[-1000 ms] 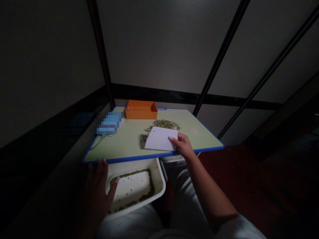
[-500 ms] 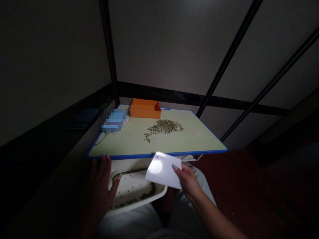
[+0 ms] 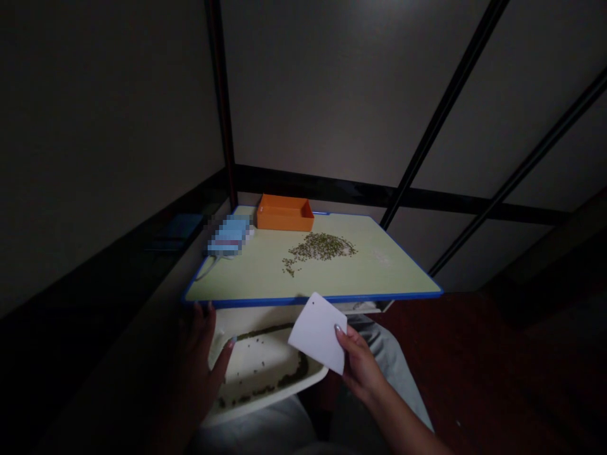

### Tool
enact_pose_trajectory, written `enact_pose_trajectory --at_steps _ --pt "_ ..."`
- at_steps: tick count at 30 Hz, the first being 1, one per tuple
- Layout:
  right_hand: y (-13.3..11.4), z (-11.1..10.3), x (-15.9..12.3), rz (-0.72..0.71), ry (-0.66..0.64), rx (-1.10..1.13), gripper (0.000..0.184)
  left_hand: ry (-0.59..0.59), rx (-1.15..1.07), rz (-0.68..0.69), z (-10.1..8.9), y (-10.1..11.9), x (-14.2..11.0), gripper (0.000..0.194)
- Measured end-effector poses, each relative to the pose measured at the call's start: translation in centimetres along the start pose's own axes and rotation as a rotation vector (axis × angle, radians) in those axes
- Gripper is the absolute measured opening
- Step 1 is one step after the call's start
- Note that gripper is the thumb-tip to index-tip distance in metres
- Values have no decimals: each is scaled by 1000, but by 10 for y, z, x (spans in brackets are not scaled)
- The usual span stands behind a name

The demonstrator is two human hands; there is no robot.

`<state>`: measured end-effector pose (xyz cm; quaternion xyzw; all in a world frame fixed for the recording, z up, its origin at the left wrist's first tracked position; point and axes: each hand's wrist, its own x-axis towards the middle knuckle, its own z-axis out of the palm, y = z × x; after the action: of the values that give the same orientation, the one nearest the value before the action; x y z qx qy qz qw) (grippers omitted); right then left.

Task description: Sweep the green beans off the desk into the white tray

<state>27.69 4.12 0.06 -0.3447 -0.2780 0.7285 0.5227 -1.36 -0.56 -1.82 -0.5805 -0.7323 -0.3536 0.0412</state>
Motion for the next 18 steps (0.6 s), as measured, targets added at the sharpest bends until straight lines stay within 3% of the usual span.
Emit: enact_pose_trajectory --at_steps 6,13,18 --pt "5 -1 -2 -5 15 -2 42 -29 101 122 -2 7 0 68" --pt "11 1 4 -25 -27 30 44 -56 354 94 -15 24 1 64" --pt "18 8 5 -46 -102 54 46 15 423 126 -19 12 9 61"
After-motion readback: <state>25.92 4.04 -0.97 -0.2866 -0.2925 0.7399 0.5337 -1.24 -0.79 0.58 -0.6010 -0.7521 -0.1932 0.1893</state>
